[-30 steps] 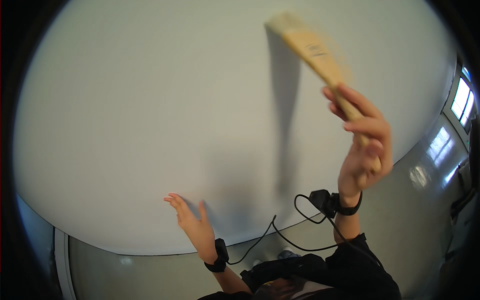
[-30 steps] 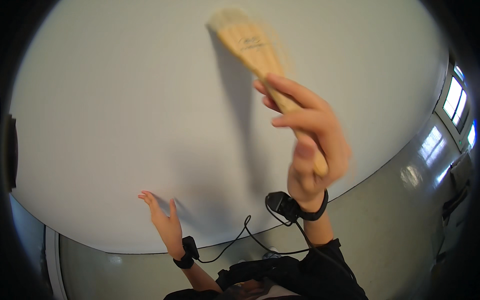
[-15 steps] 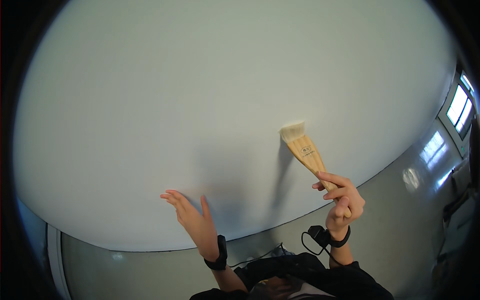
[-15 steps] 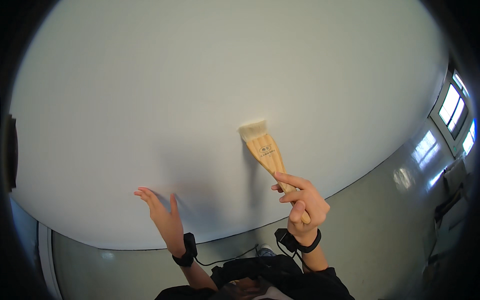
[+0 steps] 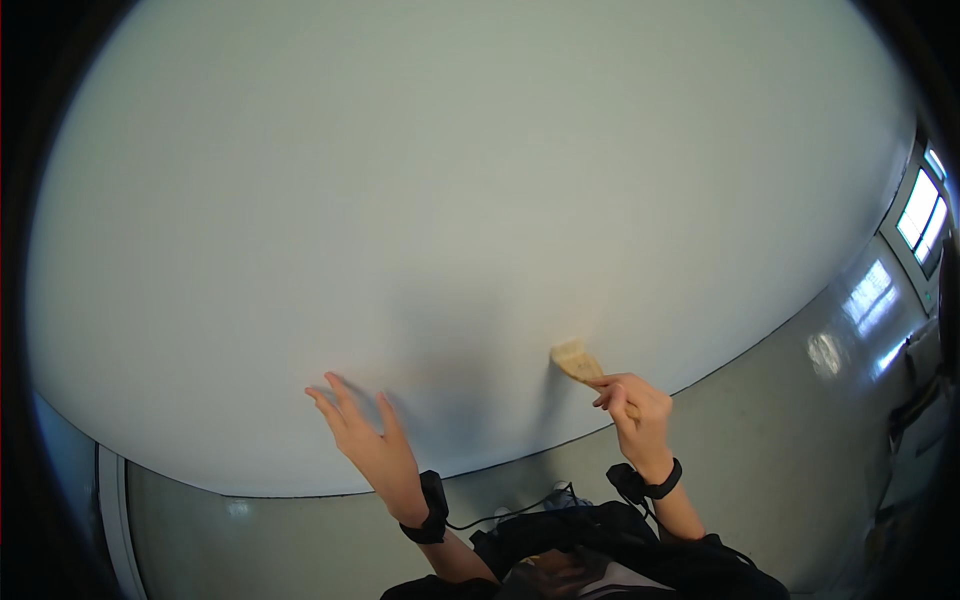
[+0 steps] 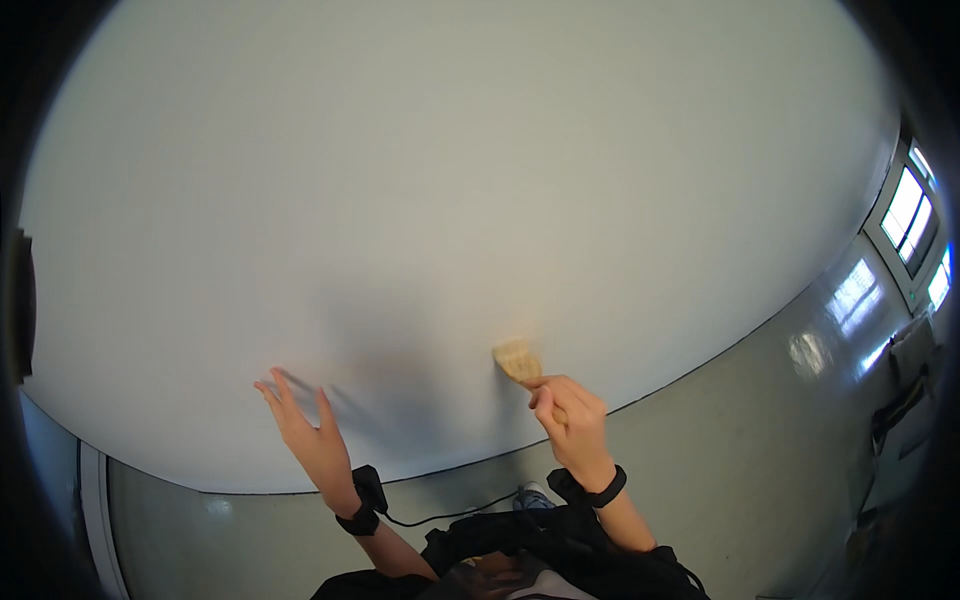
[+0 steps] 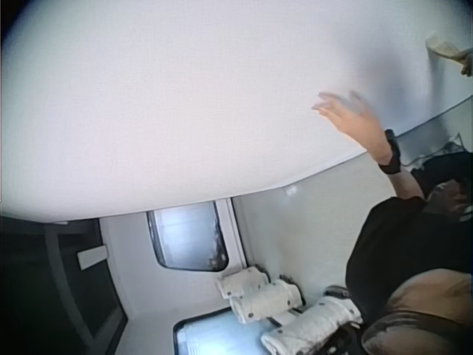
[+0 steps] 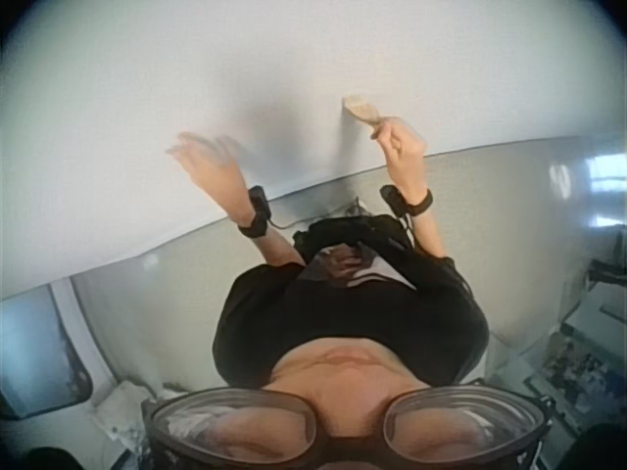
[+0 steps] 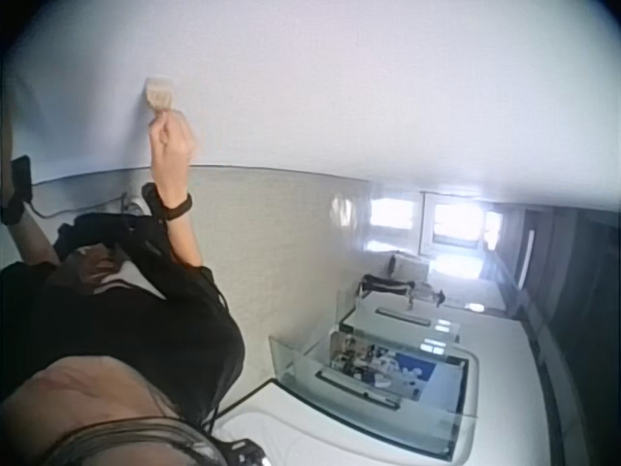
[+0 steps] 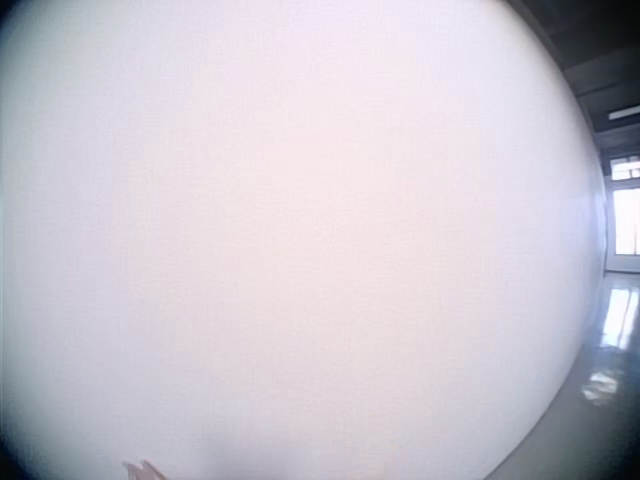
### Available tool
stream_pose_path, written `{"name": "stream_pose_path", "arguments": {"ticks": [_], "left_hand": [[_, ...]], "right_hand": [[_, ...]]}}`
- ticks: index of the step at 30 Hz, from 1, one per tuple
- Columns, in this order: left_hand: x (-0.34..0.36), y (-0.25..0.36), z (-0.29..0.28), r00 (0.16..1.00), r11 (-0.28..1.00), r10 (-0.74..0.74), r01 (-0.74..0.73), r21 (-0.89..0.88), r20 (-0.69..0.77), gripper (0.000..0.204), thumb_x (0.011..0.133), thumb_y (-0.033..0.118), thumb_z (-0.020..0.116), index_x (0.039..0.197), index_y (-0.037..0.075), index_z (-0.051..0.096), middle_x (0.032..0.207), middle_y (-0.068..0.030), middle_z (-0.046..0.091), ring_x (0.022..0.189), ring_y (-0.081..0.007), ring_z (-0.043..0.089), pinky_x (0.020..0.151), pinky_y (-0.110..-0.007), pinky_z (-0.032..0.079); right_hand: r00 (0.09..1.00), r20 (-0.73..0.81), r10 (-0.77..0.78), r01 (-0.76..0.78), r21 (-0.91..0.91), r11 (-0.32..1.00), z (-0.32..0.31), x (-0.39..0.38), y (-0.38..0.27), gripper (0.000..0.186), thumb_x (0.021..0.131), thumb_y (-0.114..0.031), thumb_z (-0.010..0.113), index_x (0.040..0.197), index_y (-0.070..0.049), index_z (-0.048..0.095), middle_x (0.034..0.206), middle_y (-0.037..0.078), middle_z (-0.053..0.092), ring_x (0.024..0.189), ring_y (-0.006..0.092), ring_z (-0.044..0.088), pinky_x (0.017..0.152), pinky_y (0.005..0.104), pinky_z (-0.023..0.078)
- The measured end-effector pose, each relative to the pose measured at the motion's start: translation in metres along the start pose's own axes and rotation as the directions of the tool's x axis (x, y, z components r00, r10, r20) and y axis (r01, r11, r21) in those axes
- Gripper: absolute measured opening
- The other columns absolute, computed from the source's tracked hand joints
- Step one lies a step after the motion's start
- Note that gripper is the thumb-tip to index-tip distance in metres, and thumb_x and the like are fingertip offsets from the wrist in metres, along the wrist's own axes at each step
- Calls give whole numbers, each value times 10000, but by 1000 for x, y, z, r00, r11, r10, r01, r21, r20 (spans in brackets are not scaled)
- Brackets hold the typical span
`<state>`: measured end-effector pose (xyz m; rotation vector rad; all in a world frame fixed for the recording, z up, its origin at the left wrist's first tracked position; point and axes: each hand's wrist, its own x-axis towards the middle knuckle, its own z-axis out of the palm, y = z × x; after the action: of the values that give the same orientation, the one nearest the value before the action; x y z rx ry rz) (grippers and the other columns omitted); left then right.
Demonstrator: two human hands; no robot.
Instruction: Brushing a white curved wall with a large wooden-handled brush.
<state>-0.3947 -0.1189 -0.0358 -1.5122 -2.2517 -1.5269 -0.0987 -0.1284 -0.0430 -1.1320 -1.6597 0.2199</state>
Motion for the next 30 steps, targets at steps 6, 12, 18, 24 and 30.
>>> {"name": "stream_pose_path", "arguments": {"ticks": [6,12,18,24,30], "left_hand": [[9,-22,-3,998,999,-30,28,-23,-63,713,1015,173,610,1629,56,266,1688,-272,179,1554,-456,202,1219,-552,248],[6,-33,18,1000,999,20,-20,-34,7,810,1014,210,614,1654,62,138,1714,-247,79,1570,-445,149,1233,-544,208],[-2,-15,12,995,995,-57,64,-80,82,825,1016,199,623,1655,65,118,1716,-245,45,1580,-416,113,1242,-501,200],[1,-13,14,987,997,-30,40,-59,160,817,1030,241,610,1653,56,115,1717,-247,51,1565,-445,175,1213,-570,230],[15,-3,40,981,997,-56,46,55,188,833,1043,266,599,1656,67,71,1720,-239,30,1559,-437,205,1196,-586,259]], "right_hand": [[999,-13,50,-44,305,951,-10,15,-24,330,1015,-84,528,768,78,675,831,173,761,555,199,672,521,294,545],[700,-411,-584,698,220,681,-40,100,-79,677,1118,-470,317,885,86,623,1080,371,666,747,404,752,651,451,662],[610,-479,-631,724,13,690,-19,155,-93,534,1111,-368,415,883,72,614,1163,344,669,852,399,753,693,419,647],[759,-404,-510,566,24,824,-10,100,-63,499,1094,-290,427,790,62,609,1066,298,717,742,325,744,632,367,625],[882,-315,-350,391,75,917,4,70,-31,524,1082,-291,449,725,57,610,1037,281,721,719,317,737,613,364,625]]}}
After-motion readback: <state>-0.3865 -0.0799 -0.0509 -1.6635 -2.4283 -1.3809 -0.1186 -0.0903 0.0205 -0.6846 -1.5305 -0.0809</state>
